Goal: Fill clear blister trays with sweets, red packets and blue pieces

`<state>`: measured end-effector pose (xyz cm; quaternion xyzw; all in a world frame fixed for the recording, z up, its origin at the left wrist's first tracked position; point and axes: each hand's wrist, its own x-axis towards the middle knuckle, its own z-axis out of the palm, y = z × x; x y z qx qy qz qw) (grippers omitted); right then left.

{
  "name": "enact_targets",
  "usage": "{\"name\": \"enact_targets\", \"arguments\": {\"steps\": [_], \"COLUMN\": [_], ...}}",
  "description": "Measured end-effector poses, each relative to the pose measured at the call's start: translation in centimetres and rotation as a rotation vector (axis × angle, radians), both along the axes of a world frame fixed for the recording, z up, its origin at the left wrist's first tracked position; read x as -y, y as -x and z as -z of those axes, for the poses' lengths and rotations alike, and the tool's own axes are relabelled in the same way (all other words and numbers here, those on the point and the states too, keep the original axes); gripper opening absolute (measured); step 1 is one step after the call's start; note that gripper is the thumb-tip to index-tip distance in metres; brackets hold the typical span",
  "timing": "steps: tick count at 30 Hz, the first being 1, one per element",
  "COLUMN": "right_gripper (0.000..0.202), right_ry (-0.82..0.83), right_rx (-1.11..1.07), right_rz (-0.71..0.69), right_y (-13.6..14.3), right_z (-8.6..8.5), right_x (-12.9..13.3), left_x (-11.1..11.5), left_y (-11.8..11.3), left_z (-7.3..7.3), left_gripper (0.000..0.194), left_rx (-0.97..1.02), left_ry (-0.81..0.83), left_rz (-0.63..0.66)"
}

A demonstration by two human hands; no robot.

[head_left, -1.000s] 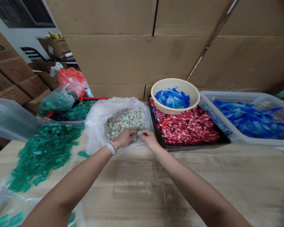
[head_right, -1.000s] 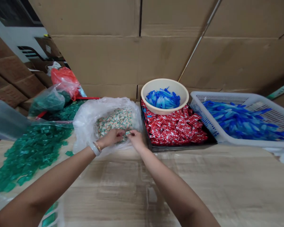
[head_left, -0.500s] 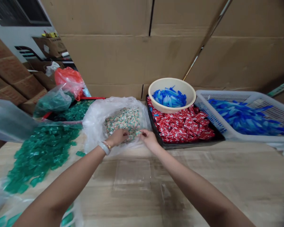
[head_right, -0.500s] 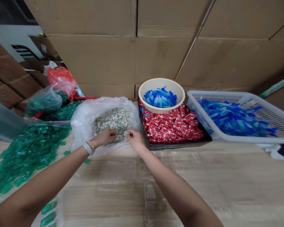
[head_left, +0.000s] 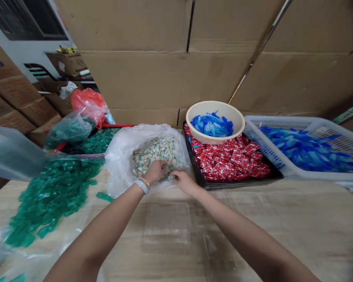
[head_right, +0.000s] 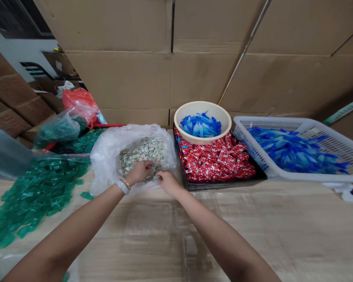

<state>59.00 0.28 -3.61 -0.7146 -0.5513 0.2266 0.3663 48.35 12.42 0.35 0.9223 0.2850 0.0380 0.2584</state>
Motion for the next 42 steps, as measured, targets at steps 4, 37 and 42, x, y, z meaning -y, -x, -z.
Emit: {"name": "enact_targets", "arguments": {"steps": [4,37,42], "right_gripper": [0.019,0.018,0.022], "right_ry": [0.017,-0.085,-0.009], "right_rx": [-0.019,-1.123,-1.48], "right_rz": [-0.008,0.352,0.278], "right_y": [-0.3,-0.2,0.4], "right_z": [0.1,-2.5,-4.6], "right_x": [0.1,0.6,0.0], "left_x": [0.2,0.1,0.4], "left_y": [-0.6,1.2,2.6], "left_z": [0.8,-0.5,-1.7], "left_gripper": [0.019,0.01,0.02], "left_rx": [-0.058,0.478,0.548], "left_ry": [-0.15,0.78,1.415], "left_rz": [0.057,-0.149,-0.323]}}
